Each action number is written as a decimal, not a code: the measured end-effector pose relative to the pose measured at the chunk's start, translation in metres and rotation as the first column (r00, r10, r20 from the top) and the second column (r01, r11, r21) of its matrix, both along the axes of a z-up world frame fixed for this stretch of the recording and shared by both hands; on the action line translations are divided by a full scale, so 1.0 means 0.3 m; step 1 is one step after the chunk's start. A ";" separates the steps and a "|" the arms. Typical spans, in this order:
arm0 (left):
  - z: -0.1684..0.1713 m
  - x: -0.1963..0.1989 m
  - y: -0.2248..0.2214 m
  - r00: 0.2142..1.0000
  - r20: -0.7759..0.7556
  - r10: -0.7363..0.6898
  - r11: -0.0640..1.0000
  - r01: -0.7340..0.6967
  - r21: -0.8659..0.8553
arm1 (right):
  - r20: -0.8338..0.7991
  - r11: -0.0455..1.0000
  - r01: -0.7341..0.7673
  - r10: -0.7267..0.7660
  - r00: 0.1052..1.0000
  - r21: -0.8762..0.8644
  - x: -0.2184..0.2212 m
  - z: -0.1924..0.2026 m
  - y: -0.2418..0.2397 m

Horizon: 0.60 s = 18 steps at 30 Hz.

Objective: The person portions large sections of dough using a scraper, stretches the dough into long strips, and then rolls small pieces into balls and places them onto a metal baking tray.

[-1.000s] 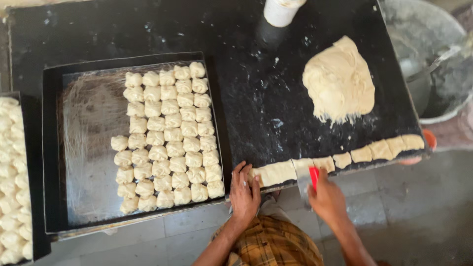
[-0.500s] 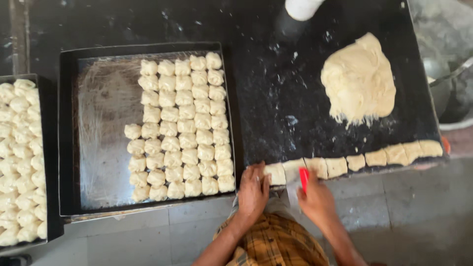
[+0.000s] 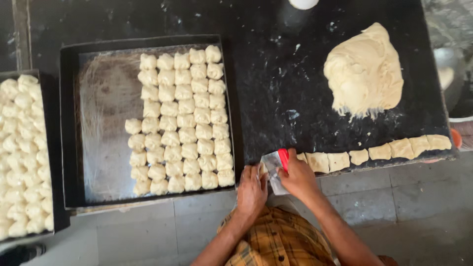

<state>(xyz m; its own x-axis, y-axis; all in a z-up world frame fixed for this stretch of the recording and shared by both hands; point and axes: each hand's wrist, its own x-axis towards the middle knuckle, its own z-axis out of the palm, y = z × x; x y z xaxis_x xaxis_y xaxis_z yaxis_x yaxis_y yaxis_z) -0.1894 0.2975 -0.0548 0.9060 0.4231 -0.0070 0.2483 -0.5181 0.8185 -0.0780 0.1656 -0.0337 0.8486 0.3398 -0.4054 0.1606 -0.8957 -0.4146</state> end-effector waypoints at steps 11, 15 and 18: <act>0.089 0.004 -0.037 0.981 -0.019 0.193 0.926 -0.188 -0.328 | 0.147 0.922 0.085 -0.150 0.978 0.377 0.593 -0.025 -0.140; 0.084 0.035 -0.060 0.971 -0.037 0.238 0.764 -0.210 -0.610 | 0.461 0.885 -0.081 -0.158 0.873 0.458 0.537 -0.043 -0.169; 0.051 0.049 -0.088 0.980 -0.076 0.186 0.658 -0.182 -0.731 | 0.633 0.886 -0.180 -0.152 0.759 0.428 0.479 -0.035 -0.281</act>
